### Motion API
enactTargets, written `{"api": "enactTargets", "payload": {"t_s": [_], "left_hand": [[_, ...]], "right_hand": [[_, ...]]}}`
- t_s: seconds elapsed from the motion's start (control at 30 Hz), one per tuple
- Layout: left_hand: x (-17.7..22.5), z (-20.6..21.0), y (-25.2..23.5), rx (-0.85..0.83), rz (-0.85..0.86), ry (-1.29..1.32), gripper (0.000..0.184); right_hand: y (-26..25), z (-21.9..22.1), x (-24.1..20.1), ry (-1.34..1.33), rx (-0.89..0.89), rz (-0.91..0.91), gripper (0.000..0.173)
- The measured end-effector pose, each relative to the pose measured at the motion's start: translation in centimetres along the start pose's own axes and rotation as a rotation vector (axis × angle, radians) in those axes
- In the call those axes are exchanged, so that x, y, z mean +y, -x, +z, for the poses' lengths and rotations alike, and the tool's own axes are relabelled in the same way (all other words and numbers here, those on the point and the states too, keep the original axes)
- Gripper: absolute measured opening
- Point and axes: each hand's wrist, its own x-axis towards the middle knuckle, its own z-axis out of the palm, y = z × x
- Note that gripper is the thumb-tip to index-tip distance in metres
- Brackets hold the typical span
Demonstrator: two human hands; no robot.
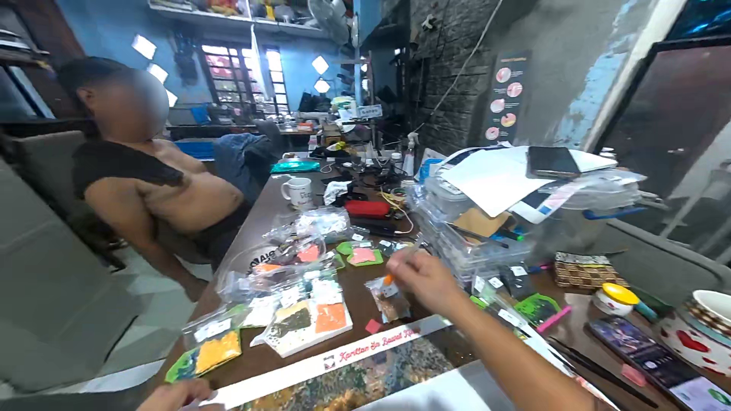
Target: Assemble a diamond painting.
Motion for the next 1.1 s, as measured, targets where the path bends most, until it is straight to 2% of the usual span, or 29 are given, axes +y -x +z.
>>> {"api": "enactTargets", "payload": {"t_s": [0.1,0.2,0.4,0.57,0.8,1.1], "left_hand": [[0.3,0.1,0.1,0.008,0.018,0.005,0.025],[0.4,0.0,0.1,0.006,0.017,-0.005,0.024],[0.2,0.0,0.0,0.019,0.04,-0.006,0.024],[0.3,0.0,0.1,0.04,0.04,-0.005,0.021],[0.1,0.4,0.2,0.058,0.037,-0.014,0.018],[0.0,0.6,0.1,0.06,0.043,-0.014,0.018]], "right_hand": [[-2.0,0.2,0.4,-0.138,0.15,0.079,0.026],[-3.0,1.3,0.6,-0.087,0.181,0.134,0.027],[-4.6,2.4,0.6,0.336,-0.024,0.29,0.035],[-5.4,2.5,1.7,0.341,-0.156,0.339,0.035],[-6.0,4.3,0.2,0.285,-0.136,0.307,0.033],[-5.3,3.6,0.8,0.307,-0.165,0.363,0.031]]}}
